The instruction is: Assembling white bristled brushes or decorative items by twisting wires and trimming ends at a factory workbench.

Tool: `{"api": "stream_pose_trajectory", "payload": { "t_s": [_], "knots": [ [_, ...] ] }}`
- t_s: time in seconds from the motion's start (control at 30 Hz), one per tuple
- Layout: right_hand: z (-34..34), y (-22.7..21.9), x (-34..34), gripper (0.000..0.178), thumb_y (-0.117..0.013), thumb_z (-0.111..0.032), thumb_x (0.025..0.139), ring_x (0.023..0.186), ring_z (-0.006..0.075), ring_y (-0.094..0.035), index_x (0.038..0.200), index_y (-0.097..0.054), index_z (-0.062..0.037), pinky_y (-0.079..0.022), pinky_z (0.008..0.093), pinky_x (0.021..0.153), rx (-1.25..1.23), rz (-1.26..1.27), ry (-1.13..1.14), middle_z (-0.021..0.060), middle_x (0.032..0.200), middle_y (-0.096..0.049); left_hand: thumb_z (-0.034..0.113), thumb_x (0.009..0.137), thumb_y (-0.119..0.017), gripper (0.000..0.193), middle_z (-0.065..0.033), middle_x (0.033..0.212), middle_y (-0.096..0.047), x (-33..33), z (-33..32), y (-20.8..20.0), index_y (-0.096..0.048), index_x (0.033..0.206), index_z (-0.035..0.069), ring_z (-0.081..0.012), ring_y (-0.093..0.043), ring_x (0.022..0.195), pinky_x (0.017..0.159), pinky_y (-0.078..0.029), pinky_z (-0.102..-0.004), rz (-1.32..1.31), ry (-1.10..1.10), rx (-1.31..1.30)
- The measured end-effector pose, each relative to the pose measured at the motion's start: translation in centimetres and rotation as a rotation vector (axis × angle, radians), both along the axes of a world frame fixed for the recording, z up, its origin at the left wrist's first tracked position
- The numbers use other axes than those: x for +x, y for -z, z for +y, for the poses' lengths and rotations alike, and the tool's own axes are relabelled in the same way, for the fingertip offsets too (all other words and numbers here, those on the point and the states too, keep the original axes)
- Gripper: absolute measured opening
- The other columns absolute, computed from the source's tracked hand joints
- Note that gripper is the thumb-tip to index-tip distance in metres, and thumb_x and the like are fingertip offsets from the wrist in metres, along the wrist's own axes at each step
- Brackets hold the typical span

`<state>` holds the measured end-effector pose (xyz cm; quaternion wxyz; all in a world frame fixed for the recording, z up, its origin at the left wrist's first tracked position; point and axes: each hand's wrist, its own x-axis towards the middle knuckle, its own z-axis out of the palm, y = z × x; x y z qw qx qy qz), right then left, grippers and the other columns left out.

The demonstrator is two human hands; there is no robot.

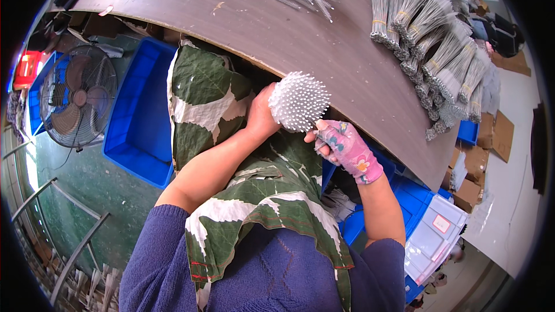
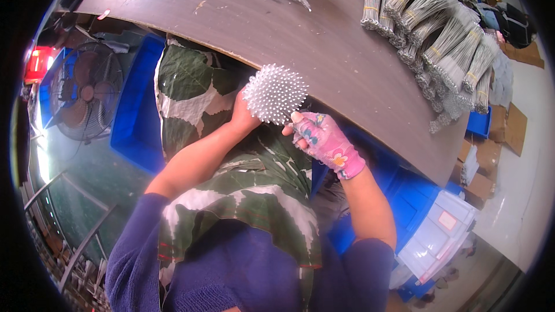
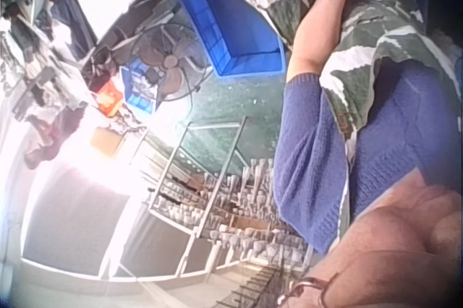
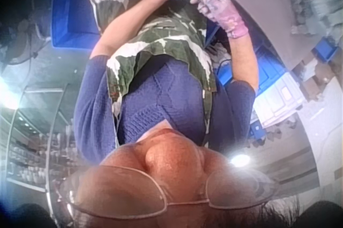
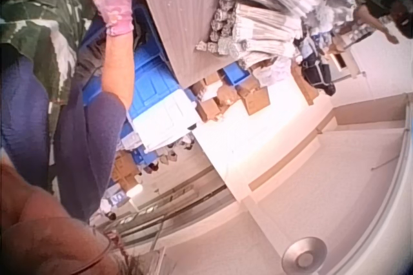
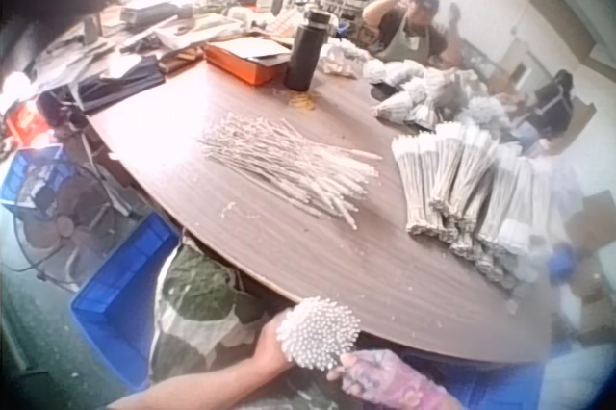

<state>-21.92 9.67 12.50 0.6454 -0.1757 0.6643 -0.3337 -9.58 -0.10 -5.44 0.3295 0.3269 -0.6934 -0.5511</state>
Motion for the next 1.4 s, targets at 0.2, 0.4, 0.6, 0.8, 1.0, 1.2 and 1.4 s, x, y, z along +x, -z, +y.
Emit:
{"api": "stream_pose_trajectory", "payload": {
  "t_s": [0.2,0.4,0.6,0.8,1.0,1.2,1.4],
  "knots": [
    [-0.2,-0.1,0.2,0.035,-0.053,-0.033,0.094,0.06,0.0055,-0.045,0.085,-0.065,-0.0018,-0.038,0.0215,0.057,-0.036,0.203,-0.128,-0.0015,0.068,-0.054,0.011,0.071,-0.068,0.031,-0.0123,0.092,-0.06,0.1,0.0,-0.2,-0.056,0.099,0.004,-0.0335,-0.06,0.09,0.076,-0.049,-0.0386,0.006,0.004,0.015],
    [0.2,1.3,0.8,0.036,-0.052,-0.033,0.094,0.055,0.005,-0.043,0.083,-0.065,-0.002,-0.034,0.0208,0.052,-0.087,0.234,-0.058,-0.0022,0.063,-0.052,0.011,0.072,-0.068,0.032,-0.0129,0.094,-0.062,-0.1,0.0,0.2,-0.056,0.101,0.005,-0.0334,-0.06,0.091,0.077,-0.049,-0.0375,0.047,0.004,0.023],
    [-0.2,0.6,0.0,0.04,-0.049,-0.037,0.096,0.045,0.0029,-0.039,0.086,-0.065,-0.0009,-0.029,0.0175,0.041,-0.029,0.127,-0.034,-0.0033,0.058,-0.05,0.012,0.072,-0.068,0.035,-0.0141,0.097,-0.063,0.2,-0.2,-0.3,-0.057,0.105,0.005,-0.0337,-0.061,0.094,0.079,-0.049,-0.0376,-0.014,0.036,0.004],
    [-0.7,-0.1,-0.8,0.046,-0.047,-0.042,0.095,0.044,0.0019,-0.04,0.089,-0.065,-0.0009,-0.031,0.0163,0.04,0.0,0.109,-0.113,-0.0037,0.059,-0.052,0.016,0.072,-0.07,0.045,-0.0154,0.106,-0.063,0.3,-0.2,-0.6,-0.056,0.114,0.008,-0.0331,-0.06,0.102,0.085,-0.048,-0.0371,-0.062,0.07,0.061],
    [-1.1,-0.1,-0.9,0.049,-0.046,-0.046,0.094,0.045,0.0016,-0.042,0.089,-0.066,-0.0015,-0.03,0.0154,0.04,-0.023,0.097,-0.14,-0.0038,0.06,-0.053,0.016,0.072,-0.07,0.049,-0.0152,0.109,-0.063,0.4,-0.4,-0.5,-0.055,0.118,0.009,-0.0316,-0.06,0.104,0.087,-0.048,-0.0361,0.0,0.081,0.142],
    [-1.3,0.1,-0.8,0.05,-0.046,-0.047,0.094,0.043,0.0021,-0.041,0.086,-0.066,-0.0012,-0.03,0.0159,0.039,-0.03,0.101,-0.114,-0.0027,0.058,-0.053,0.015,0.072,-0.07,0.046,-0.0146,0.107,-0.064,0.6,-0.6,-1.8,-0.057,0.115,0.007,-0.0293,-0.061,0.103,0.086,-0.047,-0.0343,-0.068,0.106,0.137],
    [-1.1,0.3,-0.3,0.051,-0.048,-0.048,0.093,0.043,0.0032,-0.041,0.084,-0.065,-0.0004,-0.03,0.0165,0.039,-0.045,0.11,-0.047,-0.0015,0.057,-0.052,0.014,0.071,-0.07,0.044,-0.0136,0.106,-0.065,0.7,-0.4,-1.8,-0.058,0.113,0.007,-0.0279,-0.062,0.103,0.086,-0.047,-0.0339,-0.021,0.101,0.128]
  ]
}}
